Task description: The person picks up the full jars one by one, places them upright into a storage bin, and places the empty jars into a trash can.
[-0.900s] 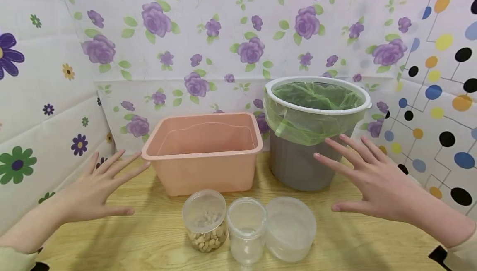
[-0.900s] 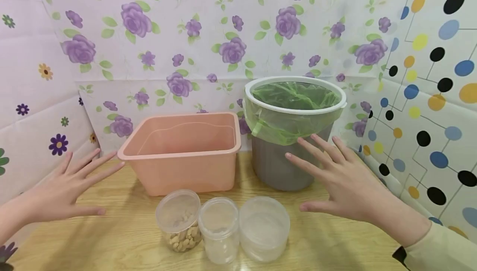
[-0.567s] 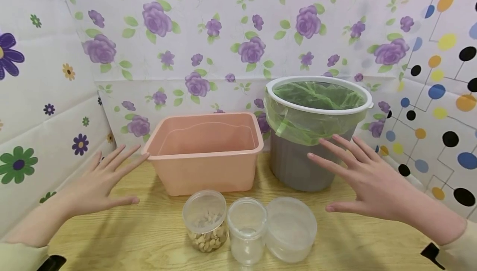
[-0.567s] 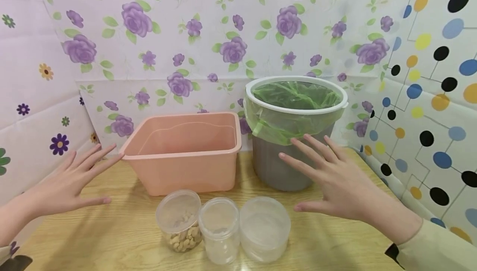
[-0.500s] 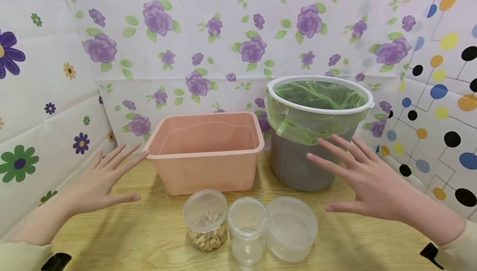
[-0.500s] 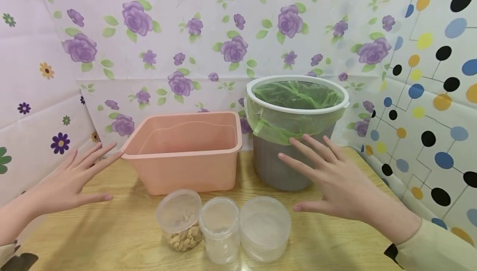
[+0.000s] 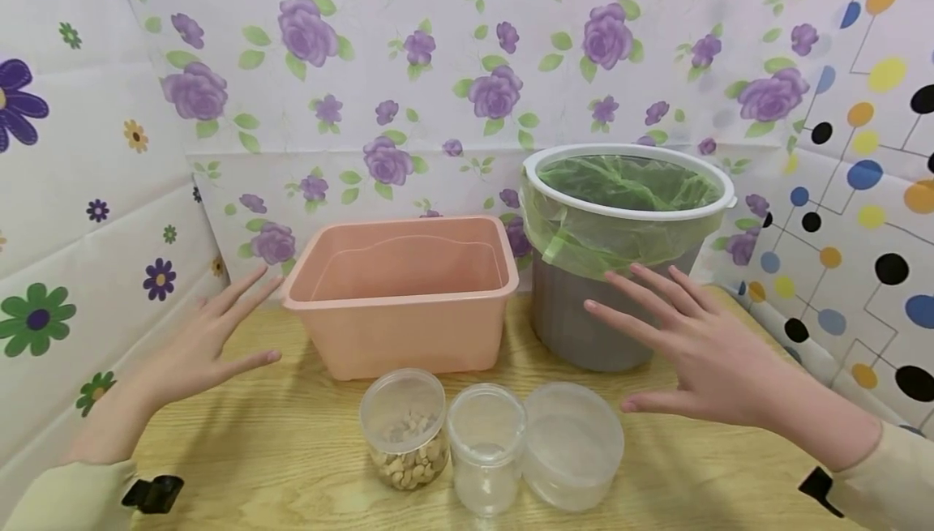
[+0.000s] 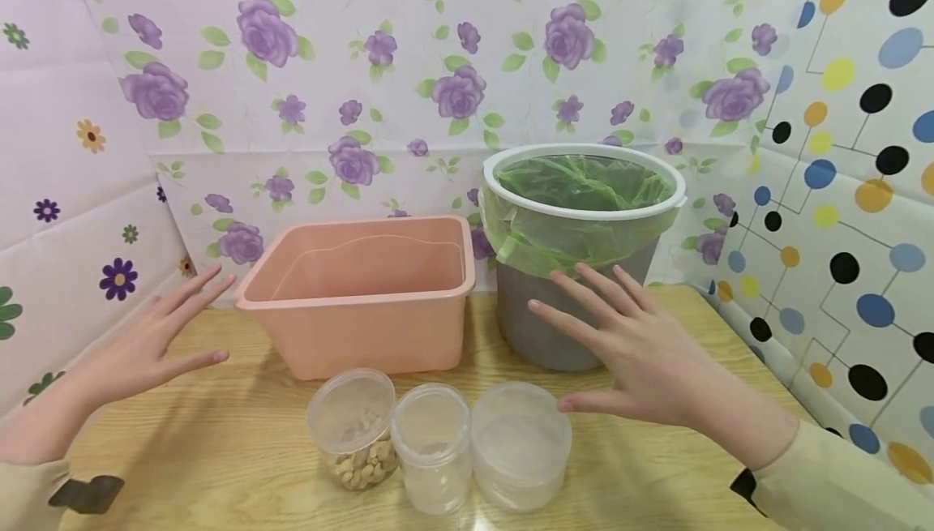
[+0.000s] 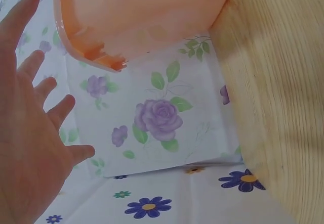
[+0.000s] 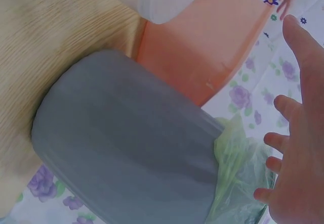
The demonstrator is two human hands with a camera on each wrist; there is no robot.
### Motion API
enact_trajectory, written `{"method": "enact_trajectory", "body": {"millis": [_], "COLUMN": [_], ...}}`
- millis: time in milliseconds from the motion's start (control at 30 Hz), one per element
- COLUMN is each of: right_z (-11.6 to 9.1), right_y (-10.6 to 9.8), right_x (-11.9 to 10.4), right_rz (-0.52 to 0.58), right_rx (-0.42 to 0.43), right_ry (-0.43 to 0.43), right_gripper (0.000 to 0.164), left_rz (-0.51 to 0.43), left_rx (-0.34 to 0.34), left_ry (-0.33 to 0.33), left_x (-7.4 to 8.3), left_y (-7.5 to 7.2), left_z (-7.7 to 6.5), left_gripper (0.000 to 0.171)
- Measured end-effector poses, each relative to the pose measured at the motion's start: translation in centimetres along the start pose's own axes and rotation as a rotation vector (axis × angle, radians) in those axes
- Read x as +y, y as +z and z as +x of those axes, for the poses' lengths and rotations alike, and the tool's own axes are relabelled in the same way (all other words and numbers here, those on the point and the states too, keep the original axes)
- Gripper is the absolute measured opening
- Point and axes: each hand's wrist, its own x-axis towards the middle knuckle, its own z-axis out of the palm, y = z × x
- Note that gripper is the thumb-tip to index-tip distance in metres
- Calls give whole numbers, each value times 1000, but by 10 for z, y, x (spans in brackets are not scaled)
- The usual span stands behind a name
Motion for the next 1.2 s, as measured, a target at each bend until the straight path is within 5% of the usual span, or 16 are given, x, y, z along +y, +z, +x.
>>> {"method": "enact_trajectory", "body": {"millis": [267, 567, 867, 1067, 1200], "right_z": [9, 23, 32, 37, 43], "right_y": [0, -2, -3, 0, 4], "right_x": [-5, -12, -17, -19, -21], "right_rz": [1, 19, 24, 19, 33], "right_rx": [-6, -29, -25, -20, -30], "right_ry": [-11, -26, -56, -67, -81], "right_gripper": [100, 96, 94, 93, 92], "left_rz": [-133, -294, -354, -348, -360], "left_rx": [-14, 47, 94, 105, 164], "left_ry": [-95, -91, -90, -148, -156], "left_x": [-2, -7, -8, -8, -8], "left_y": [9, 25, 36, 43, 48], "left_z": [3, 10, 22, 22, 21], "left_gripper": [90, 84, 73, 67, 68]}}
